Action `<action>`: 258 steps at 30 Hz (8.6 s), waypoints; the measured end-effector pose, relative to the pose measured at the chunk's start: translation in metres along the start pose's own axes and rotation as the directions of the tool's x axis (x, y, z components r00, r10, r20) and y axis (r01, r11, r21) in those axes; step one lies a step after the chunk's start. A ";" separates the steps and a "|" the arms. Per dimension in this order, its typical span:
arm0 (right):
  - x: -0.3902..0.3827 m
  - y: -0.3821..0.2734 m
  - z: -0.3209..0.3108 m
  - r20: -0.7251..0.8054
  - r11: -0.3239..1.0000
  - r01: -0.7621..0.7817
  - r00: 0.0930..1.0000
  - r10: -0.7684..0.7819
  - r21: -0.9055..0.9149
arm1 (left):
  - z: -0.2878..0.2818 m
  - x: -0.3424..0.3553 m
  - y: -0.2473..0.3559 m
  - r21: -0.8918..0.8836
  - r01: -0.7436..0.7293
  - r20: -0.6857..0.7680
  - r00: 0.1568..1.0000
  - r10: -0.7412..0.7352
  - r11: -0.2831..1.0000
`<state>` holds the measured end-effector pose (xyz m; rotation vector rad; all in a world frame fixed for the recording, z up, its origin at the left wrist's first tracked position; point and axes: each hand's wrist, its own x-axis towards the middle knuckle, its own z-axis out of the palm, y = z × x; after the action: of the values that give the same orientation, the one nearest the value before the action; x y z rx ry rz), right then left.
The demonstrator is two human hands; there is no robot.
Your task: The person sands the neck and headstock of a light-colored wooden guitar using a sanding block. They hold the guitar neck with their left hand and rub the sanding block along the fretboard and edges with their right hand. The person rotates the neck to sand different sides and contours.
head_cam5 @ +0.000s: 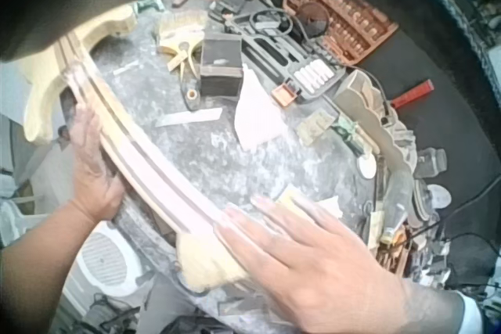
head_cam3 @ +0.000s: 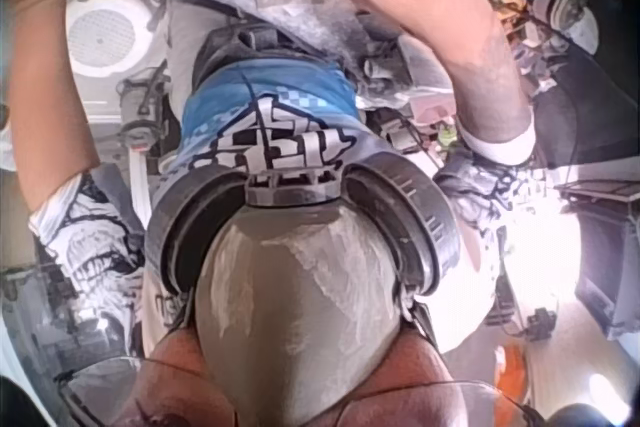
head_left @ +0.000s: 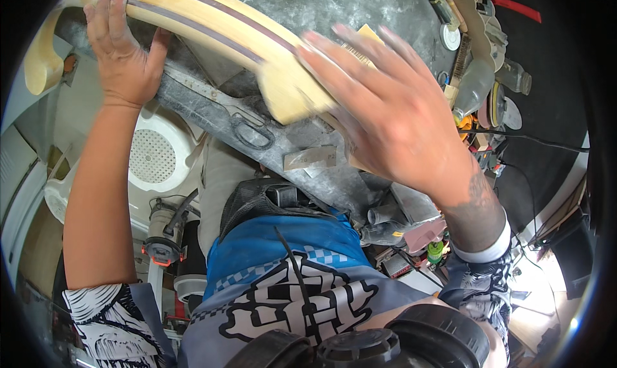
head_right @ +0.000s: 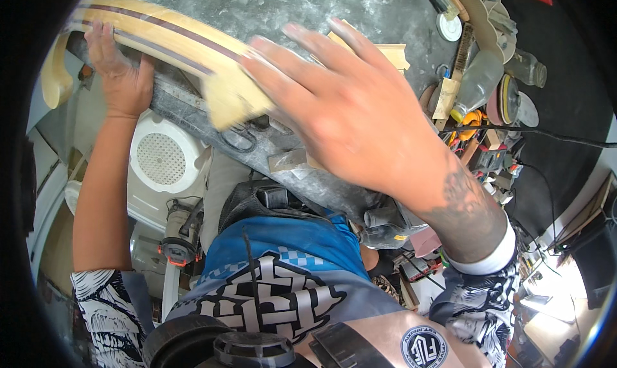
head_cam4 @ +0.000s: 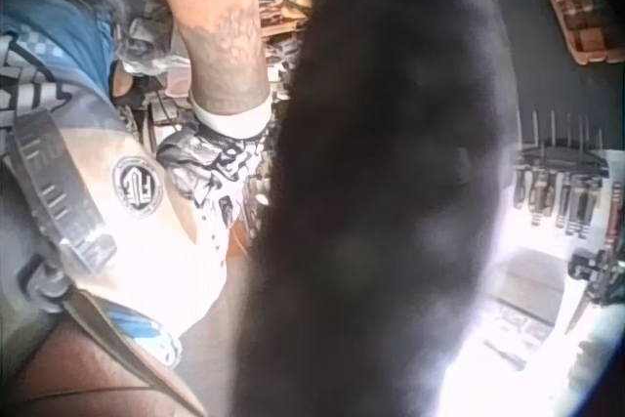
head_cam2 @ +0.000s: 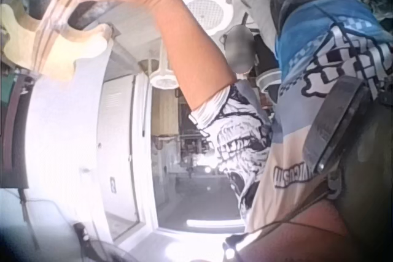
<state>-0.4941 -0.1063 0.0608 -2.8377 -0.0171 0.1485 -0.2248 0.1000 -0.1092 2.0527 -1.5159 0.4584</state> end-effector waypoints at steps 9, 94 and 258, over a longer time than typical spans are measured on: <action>-0.028 -0.002 -0.021 0.159 0.997 -0.024 0.987 0.036 -0.077 | 0.000 0.000 0.004 -0.033 0.039 0.002 0.999 -0.039 0.999; -0.061 -0.012 0.013 -0.165 0.864 -0.477 0.876 0.453 -0.163 | 0.047 0.046 0.066 -0.067 -0.005 0.043 0.999 0.008 0.998; -0.034 -0.022 -0.024 0.168 0.976 -0.120 0.974 0.151 -0.182 | 0.008 0.044 0.035 -0.305 0.259 -0.135 0.941 -0.311 0.916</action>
<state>-0.5253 -0.0930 0.0938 -2.9855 0.1329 0.4561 -0.2451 0.0533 -0.0831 1.9069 -1.0807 0.2845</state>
